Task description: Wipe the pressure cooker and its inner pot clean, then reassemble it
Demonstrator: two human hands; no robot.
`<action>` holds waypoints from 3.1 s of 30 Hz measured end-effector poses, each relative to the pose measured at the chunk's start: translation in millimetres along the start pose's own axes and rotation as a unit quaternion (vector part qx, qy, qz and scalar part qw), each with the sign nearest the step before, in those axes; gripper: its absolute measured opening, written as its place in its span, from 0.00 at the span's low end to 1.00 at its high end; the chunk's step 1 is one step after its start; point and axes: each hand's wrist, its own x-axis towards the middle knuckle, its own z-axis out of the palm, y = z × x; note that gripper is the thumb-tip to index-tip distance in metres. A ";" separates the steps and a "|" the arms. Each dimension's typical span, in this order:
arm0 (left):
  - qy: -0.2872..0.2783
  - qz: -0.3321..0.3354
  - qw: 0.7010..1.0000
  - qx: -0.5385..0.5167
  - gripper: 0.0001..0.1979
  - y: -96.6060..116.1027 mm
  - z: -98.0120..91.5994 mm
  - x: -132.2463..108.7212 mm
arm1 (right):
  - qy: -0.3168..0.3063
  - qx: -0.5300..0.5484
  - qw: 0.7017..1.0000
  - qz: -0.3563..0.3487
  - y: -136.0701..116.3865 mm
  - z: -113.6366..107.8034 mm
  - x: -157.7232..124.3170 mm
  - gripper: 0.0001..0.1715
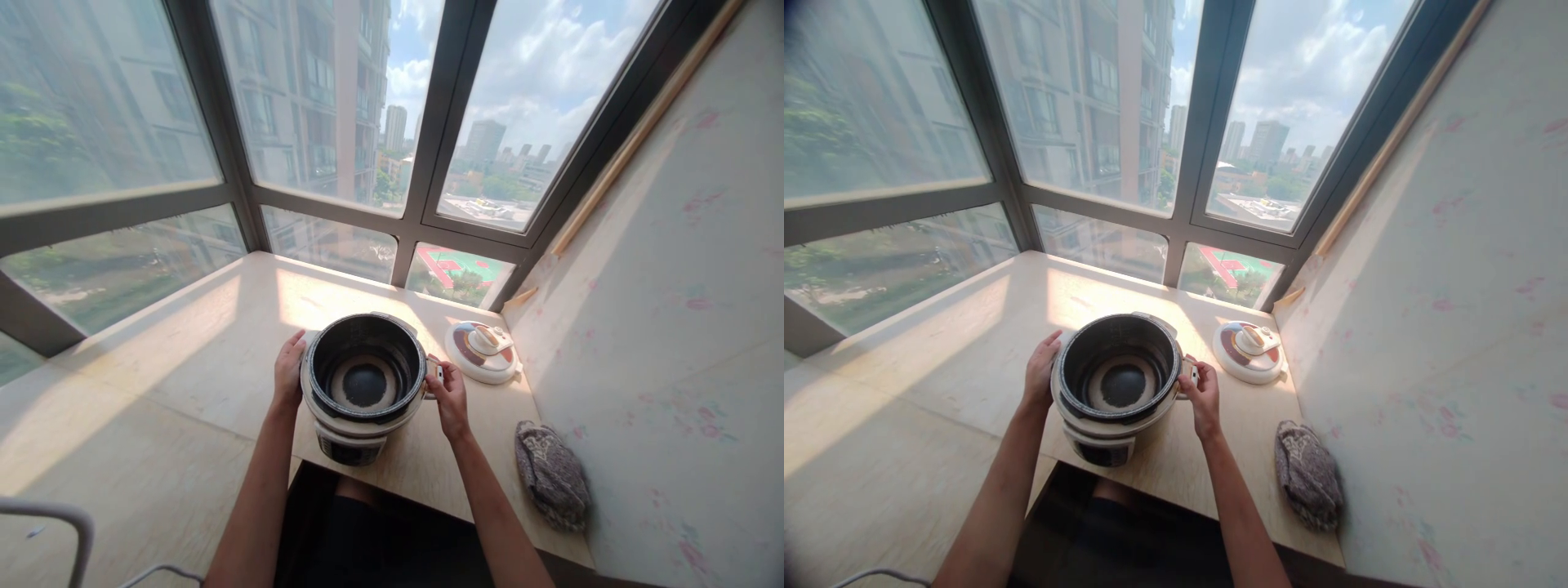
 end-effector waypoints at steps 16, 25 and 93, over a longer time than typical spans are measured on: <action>0.036 0.052 0.996 0.061 0.27 -8.0 0.1 6.6 | 0.012 0.018 1.000 -0.007 3.4 4.3 -4.3 0.29; 0.040 0.054 0.996 0.053 0.27 -4.9 2.9 3.1 | 0.029 0.026 0.999 -0.008 2.2 7.0 -8.2 0.29; 0.041 0.117 0.988 0.093 0.14 17.0 12.4 -79.8 | -0.119 -0.225 0.966 0.047 -54.0 23.3 39.8 0.45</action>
